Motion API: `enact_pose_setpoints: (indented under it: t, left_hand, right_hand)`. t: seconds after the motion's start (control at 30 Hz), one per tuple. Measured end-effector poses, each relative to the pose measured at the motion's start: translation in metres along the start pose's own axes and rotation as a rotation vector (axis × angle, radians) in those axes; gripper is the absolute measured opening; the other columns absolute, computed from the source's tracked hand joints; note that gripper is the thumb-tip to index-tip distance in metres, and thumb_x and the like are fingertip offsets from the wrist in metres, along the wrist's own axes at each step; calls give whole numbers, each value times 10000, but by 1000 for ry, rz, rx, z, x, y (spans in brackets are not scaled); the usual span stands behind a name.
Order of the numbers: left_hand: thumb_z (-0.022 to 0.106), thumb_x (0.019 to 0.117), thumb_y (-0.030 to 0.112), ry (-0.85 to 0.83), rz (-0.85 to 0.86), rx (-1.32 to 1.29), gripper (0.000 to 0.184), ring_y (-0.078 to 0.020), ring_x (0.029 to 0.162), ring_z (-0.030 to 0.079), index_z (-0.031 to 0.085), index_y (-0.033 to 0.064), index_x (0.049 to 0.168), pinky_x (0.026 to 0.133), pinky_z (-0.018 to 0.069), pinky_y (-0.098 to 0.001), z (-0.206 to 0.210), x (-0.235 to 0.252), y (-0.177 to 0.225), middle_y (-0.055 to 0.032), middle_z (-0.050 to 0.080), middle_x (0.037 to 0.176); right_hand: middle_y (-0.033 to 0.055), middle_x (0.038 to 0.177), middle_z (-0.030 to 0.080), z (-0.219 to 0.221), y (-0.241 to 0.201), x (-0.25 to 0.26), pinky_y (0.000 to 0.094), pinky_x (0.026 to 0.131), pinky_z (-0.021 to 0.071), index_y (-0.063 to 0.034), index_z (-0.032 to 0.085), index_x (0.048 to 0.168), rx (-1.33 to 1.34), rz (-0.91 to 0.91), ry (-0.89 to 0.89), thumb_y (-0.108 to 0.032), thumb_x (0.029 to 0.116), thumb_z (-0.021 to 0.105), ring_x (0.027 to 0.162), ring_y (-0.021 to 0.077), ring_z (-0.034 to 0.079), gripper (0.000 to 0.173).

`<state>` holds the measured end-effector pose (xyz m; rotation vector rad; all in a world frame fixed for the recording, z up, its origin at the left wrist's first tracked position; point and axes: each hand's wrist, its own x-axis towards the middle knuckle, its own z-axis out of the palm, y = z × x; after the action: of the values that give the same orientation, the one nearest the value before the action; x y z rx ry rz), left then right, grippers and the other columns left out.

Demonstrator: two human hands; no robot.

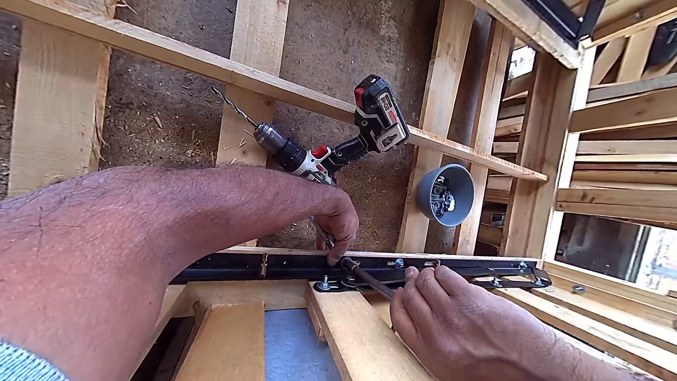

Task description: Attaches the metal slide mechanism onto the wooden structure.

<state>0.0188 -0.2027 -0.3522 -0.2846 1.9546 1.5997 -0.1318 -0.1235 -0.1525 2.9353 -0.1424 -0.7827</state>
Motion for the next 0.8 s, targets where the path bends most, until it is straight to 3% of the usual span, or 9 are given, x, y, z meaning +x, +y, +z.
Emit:
enact_pose_setpoints:
  t: [0.07,0.2,0.3,0.33,0.4,0.47,0.63,0.7,0.8]
  left_hand:
    - [780,915,326,4,-5,-34,320,-140,620,677,723,12,934,590,570,-292,-1,0,1,-52,720,816]
    - [787,907,346,3,-14,-17,332,-137,617,674,725,20,909,592,569,-294,-1,-1,0,-42,715,793]
    - [782,913,325,-13,-31,-55,287,-112,614,660,720,45,906,588,552,-273,-3,-7,1,-19,718,800]
    - [750,940,273,-16,-44,-113,221,-89,598,647,730,53,930,586,531,-246,-4,-11,0,-8,726,796]
    - [633,997,145,-6,-39,-200,151,-77,630,653,748,50,1024,618,533,-234,-7,-18,-5,-14,751,877]
    - [534,990,55,-2,-64,-247,227,-88,659,649,749,59,1062,632,526,-254,-7,-18,-9,-20,752,916]
    - [569,984,99,-14,-193,-192,167,-71,504,460,733,68,991,527,389,-237,-7,0,-4,-9,610,691]
    - [564,992,105,26,-279,-221,180,-107,561,508,738,59,994,576,413,-292,-11,8,-4,-36,642,733]
    - [545,1033,104,145,-287,-471,163,-149,706,651,680,19,1064,667,531,-319,-19,-5,3,-83,709,890]
  right_hand:
    - [120,740,571,1,2,1,384,541,453,-8,560,846,48,5,-10,47,1001,355,669,294,609,263]
    - [145,765,589,-3,1,5,386,539,480,17,566,848,9,-40,-69,68,996,331,698,315,637,282]
    - [147,809,606,-5,2,7,385,529,496,41,628,1078,68,-60,-83,74,1003,342,678,303,636,298]
    - [147,801,600,-5,3,7,378,490,480,45,642,1099,103,-82,-86,78,992,354,636,294,624,309]
    - [122,767,573,-5,7,9,363,453,430,9,632,943,199,-115,-91,52,985,384,618,274,599,255]
    - [82,790,553,-8,18,9,359,479,426,-72,589,849,360,-91,-105,-19,997,424,680,261,588,228]
    - [0,778,577,-19,56,-12,361,511,481,-205,670,873,463,138,-100,-165,943,535,674,207,604,157]
    - [-23,735,558,-20,62,-20,340,447,446,-231,675,891,421,301,-39,-234,935,532,606,181,591,150]
    - [-62,714,556,-19,65,-23,346,410,431,-268,668,936,423,602,-45,-355,992,474,563,143,589,220]
